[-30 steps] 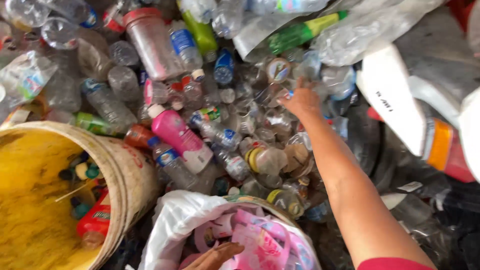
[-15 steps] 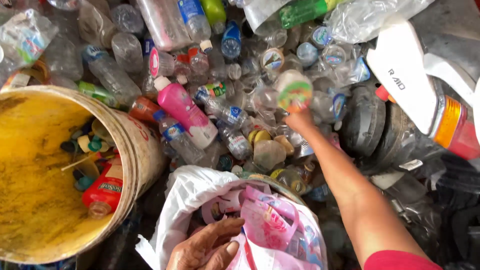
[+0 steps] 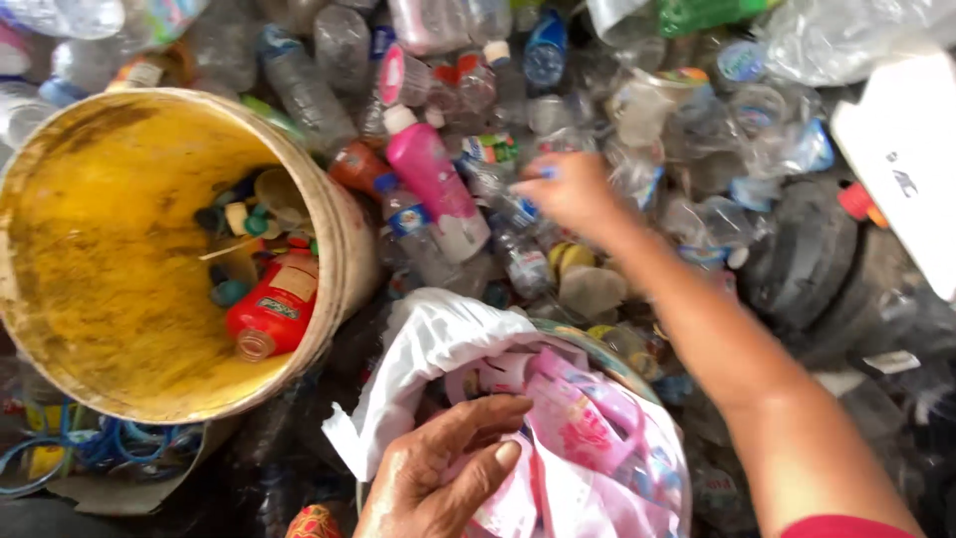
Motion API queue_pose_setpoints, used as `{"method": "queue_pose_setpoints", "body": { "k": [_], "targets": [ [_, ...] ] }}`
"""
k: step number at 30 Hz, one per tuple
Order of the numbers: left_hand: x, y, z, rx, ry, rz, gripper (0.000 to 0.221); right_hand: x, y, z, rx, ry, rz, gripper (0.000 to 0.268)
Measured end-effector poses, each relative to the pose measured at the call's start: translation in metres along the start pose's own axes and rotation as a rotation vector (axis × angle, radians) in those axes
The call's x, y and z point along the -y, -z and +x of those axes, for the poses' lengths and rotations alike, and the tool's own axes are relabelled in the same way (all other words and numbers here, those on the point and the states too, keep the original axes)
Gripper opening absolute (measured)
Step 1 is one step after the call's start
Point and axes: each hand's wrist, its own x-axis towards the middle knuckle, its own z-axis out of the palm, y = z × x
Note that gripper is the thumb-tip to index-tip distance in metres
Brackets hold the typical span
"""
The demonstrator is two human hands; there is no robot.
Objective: Sorting plastic bottles by removing caps and labels before placing them in bins
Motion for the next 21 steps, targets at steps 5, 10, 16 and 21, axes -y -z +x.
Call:
{"method": "queue_pose_setpoints", "body": {
  "k": [5, 10, 16, 21],
  "targets": [
    [0.007, 0.011, -0.001, 0.000, -0.088, 0.154, 0.038, -0.003, -0.139, 0.047, 0.287, -0.200, -0.042, 0.070],
    [0.029, 0.023, 0.008, 0.049, -0.093, -0.088, 0.041, -0.006, -0.140, 0.016, 0.456, -0.392, 0.235, 0.102],
    [0.024, 0.013, 0.016, -0.026, -0.042, 0.134, 0.037, -0.070, -0.173, 0.006, 0.384, -0.325, 0.125, 0.103],
    [0.030, 0.013, 0.026, -0.191, 0.087, -0.036, 0.046, -0.080, -0.147, -0.001, 0.380, -0.554, 0.369, 0.047]
  ]
}}
